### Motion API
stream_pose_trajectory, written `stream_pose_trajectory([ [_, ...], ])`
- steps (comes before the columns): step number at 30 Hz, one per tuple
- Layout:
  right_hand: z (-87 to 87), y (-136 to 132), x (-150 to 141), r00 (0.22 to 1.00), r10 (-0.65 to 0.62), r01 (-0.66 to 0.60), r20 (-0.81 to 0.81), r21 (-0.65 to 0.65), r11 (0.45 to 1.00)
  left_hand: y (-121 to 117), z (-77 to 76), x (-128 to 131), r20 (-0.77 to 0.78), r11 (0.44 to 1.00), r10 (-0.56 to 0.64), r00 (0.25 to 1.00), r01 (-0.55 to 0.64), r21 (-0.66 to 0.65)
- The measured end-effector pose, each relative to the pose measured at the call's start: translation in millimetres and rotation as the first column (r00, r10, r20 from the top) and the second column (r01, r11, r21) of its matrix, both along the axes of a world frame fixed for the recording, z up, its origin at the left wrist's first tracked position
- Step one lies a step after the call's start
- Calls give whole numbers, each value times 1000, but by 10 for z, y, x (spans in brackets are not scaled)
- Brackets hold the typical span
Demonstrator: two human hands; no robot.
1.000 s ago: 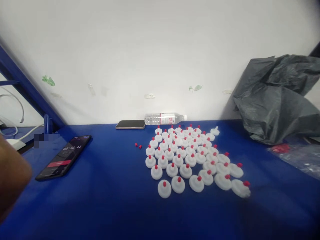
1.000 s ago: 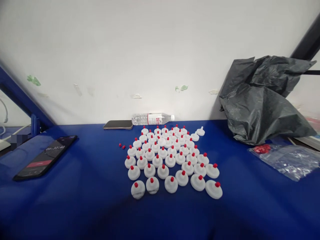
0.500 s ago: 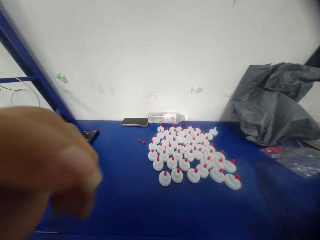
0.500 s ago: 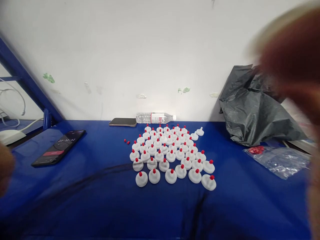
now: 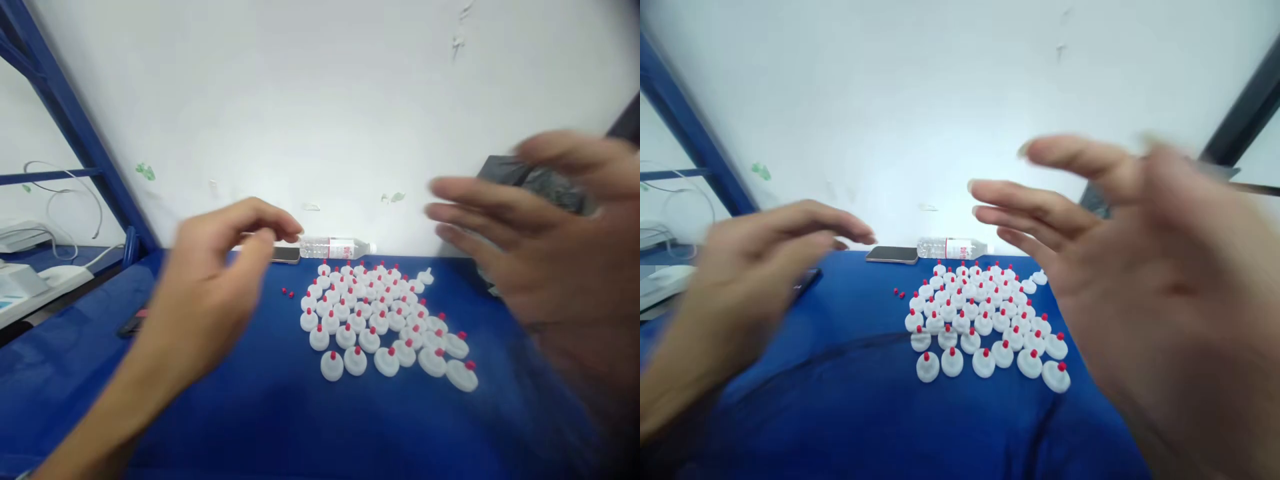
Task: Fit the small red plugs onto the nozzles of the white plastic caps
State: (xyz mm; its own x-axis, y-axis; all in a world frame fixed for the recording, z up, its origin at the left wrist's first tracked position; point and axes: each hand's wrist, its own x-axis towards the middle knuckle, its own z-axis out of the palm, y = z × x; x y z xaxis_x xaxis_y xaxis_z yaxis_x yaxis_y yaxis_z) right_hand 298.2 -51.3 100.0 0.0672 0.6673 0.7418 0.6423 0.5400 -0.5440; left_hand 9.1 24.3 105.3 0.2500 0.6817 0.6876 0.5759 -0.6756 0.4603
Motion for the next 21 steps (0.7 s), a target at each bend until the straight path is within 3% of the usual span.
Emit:
stream_pose_trajectory([
  [1,35,139,-107,984,98,-94,-152,29,995,132,-10,132,-9,1000,7,1000,-6,24],
  [3,44,415,-257,962,152,-127,-226,122,984,434,-95,324,-134,999,-42,990,43,4],
  [5,-42,648,-299,995,22,-17,-98,52,998,733,-255,418,-265,982,-161,951,128,-139],
  [9,-424,934,-187,981,-133,138,142,-29,990,1123,-626,405,-408,950,-206,889,81,-303],
  [12,-703,1019,-117,863,-161,152,478,57,987,1197,-818,351,-365,917,-237,900,84,-389],
  [14,-796,1030,-111,786,-158,142,597,74,987,1196,-894,340,-326,897,-271,906,115,-427],
  [18,-767,990,-125,758,-172,148,630,91,985,1193,-957,361,-303,891,-301,904,154,-427],
  [21,-702,937,-122,770,-180,152,612,97,984,1189,-919,354,-280,918,-249,927,133,-374],
])
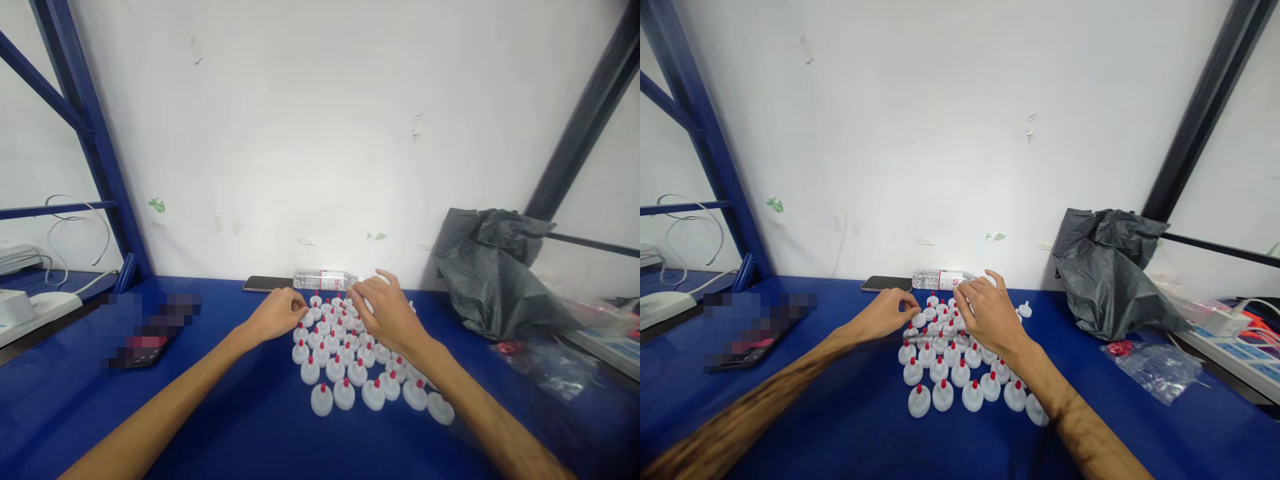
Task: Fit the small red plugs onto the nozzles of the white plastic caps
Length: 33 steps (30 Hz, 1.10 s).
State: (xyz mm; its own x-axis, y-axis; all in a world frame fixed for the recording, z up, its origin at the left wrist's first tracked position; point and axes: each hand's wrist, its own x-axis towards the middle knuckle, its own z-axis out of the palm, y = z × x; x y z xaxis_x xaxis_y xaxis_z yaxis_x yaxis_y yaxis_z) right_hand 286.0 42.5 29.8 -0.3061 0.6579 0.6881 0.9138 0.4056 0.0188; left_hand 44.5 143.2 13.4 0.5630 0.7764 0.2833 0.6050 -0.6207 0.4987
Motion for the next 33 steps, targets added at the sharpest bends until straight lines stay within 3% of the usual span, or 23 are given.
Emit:
stream_pose_trajectory([
  [3,8,-40,-18,1000,12,-13,-26,-57,998,-57,92,-18,147,998,46,988,-50,24],
  [7,-62,-53,-118,998,61,-64,-35,-94,994,-219,152,37,481,969,2,877,118,-219],
  [10,-125,-45,-207,991,136,-133,15,-104,986,-322,87,116,573,904,41,819,213,-370],
  [12,-158,-45,-249,987,149,-144,52,-96,985,-364,16,152,589,887,41,807,242,-393],
  [14,-185,-52,-273,986,144,-139,81,-67,988,-397,-48,161,556,928,-18,831,221,-299],
  [16,-204,-62,-284,985,149,-147,90,-28,989,-437,-85,145,420,988,-105,901,142,-57],
  [17,-209,-67,-286,984,152,-152,90,-10,988,-460,-93,133,318,990,-135,938,113,86],
  [20,-183,-90,-292,980,174,-175,92,0,985,-532,-71,115,70,935,-163,984,132,329],
  [22,-120,-115,-300,978,189,-187,93,-28,982,-570,-29,134,39,935,-154,987,133,330],
  [24,-31,-140,-286,977,186,-181,102,-59,982,-586,24,168,91,961,-140,986,113,252],
  [27,88,-127,-119,982,124,-120,142,-37,992,-527,107,161,308,989,-130,942,145,-26],
  [30,129,-30,278,997,-40,36,67,60,998,-344,180,2,459,958,-13,889,142,-249],
  [33,102,83,710,962,-241,251,-131,72,965,-133,203,-223,375,997,38,926,-12,-72],
])
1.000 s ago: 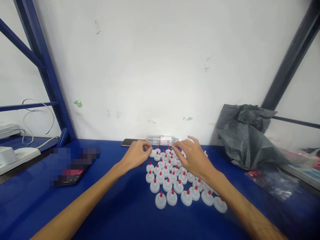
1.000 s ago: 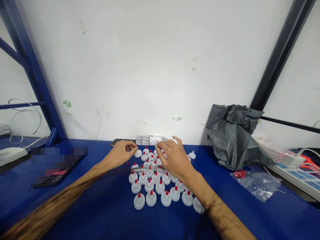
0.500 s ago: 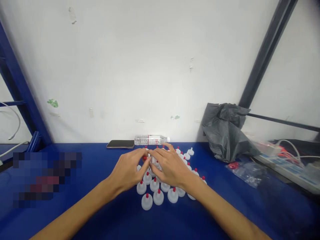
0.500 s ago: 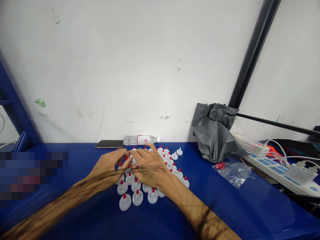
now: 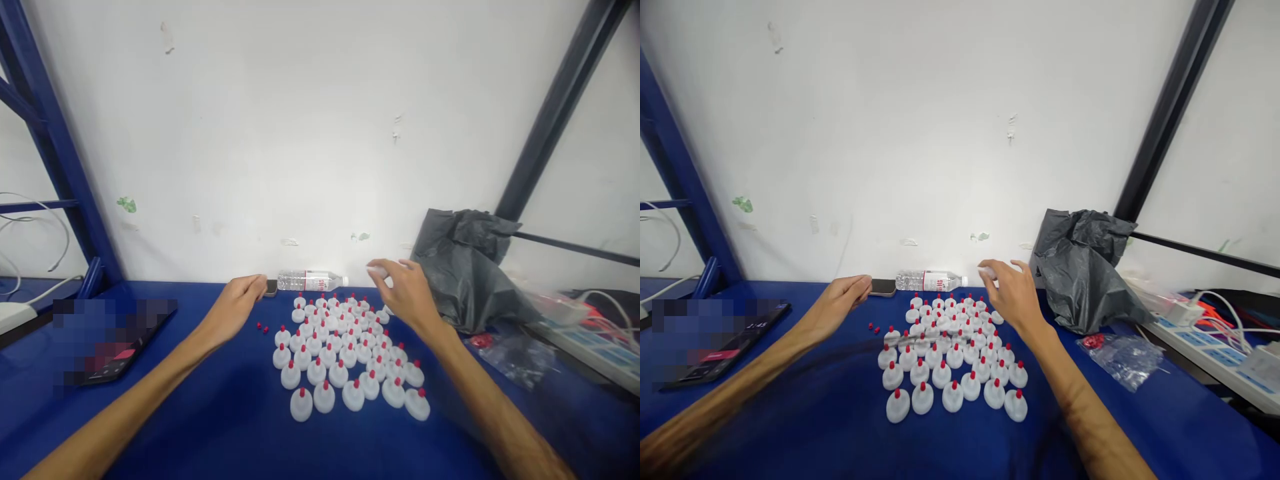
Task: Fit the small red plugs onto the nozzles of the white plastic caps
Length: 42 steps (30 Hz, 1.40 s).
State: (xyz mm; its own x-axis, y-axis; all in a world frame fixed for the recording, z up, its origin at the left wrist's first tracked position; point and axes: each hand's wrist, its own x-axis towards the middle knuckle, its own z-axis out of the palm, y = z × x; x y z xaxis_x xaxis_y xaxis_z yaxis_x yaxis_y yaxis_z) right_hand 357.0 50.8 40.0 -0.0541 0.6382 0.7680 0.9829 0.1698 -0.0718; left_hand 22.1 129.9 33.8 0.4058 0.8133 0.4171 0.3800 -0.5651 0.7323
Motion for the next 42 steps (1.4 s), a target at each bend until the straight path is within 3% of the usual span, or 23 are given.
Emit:
stream_pose_trajectory([
  [4,-52,67,296,995,-72,66,-67,-82,994,109,-119,-137,-315,967,188,930,-119,226],
  [7,-51,63,422,992,-93,74,-83,-202,977,79,-247,-127,-481,933,222,848,-41,359],
  [10,-22,24,615,993,-48,15,-107,-287,958,56,-316,-117,-546,906,208,812,50,420],
  [12,-15,-23,761,984,-14,-65,-179,-425,903,68,-335,-124,-556,899,203,806,71,431],
  [15,-55,-105,921,955,16,-204,-296,-618,759,120,-360,-153,-558,911,184,809,73,406],
  [20,-148,-173,971,903,74,-380,-424,-705,599,184,-374,-203,-559,937,105,823,106,332],
  [22,-140,-181,963,892,76,-405,-445,-715,569,168,-348,-206,-552,947,72,831,116,298],
  [24,-108,-186,956,902,57,-376,-428,-713,592,139,-317,-202,-551,952,49,833,128,278],
  [29,-26,-160,902,952,-68,-115,-298,-556,823,98,-284,-205,-593,962,32,804,136,236],
  [32,-17,-129,806,971,-93,-17,-222,-445,895,97,-280,-221,-610,969,33,792,124,214],
  [35,-34,-112,677,985,-84,24,-152,-356,934,101,-280,-237,-614,974,37,789,110,200],
  [42,-63,-126,390,995,-15,-12,-94,-286,958,66,-251,-222,-606,970,46,794,109,217],
])
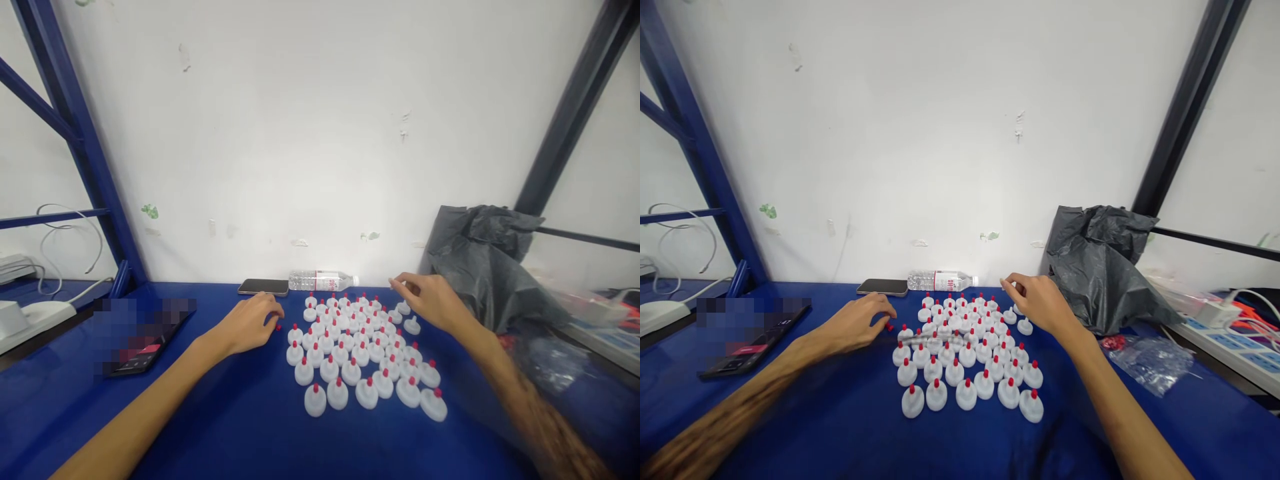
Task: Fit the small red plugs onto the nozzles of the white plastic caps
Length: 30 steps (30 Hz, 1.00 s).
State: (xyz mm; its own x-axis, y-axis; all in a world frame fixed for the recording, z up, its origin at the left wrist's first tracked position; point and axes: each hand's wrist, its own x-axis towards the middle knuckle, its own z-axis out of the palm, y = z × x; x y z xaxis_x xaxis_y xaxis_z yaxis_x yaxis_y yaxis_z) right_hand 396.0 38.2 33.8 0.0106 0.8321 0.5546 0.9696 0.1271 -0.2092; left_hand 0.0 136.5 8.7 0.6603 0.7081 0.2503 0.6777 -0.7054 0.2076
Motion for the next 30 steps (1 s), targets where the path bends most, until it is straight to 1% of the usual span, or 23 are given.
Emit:
stream_pose_trajectory([
  [3,-2,-22,-155,999,25,-26,25,33,999,-70,33,50,55,998,-37,998,34,48],
  [5,-17,-34,-287,997,61,-64,52,52,997,-117,38,95,71,995,-95,993,92,40],
  [8,-58,-48,-517,981,167,-172,94,47,984,-159,13,160,37,987,-159,987,160,-14],
  [11,-104,-70,-737,948,302,-307,105,43,951,-159,-10,192,18,985,-168,986,169,-26],
  [13,-120,-98,-859,921,372,-380,118,49,924,-149,-8,187,37,985,-172,984,171,11],
  [16,-115,-157,-995,893,424,-434,151,44,900,-140,3,162,89,972,-202,975,188,141],
  [18,-106,-188,-1058,887,432,-446,160,56,893,-147,-10,162,130,942,-262,956,224,250],
  [19,-105,-197,-1083,885,437,-451,162,66,890,-157,-25,172,158,915,-308,938,247,318],
  [20,-108,-201,-1102,882,443,-459,164,76,885,-172,-43,189,186,879,-362,913,268,394],
  [22,-126,-195,-1130,871,463,-479,165,79,874,-218,-81,236,212,788,-471,856,300,537],
  [24,-153,-183,-1145,854,494,-510,166,73,857,-281,-106,289,206,712,-537,818,309,630],
  [25,-166,-178,-1149,844,510,-526,168,73,847,-314,-112,313,197,690,-552,810,311,654],
  [28,-195,-175,-1158,824,535,-558,185,107,823,-394,-129,366,184,651,-564,805,296,699],
  [30,-208,-176,-1159,820,535,-565,201,137,814,-417,-155,388,181,657,-539,823,275,702],
])
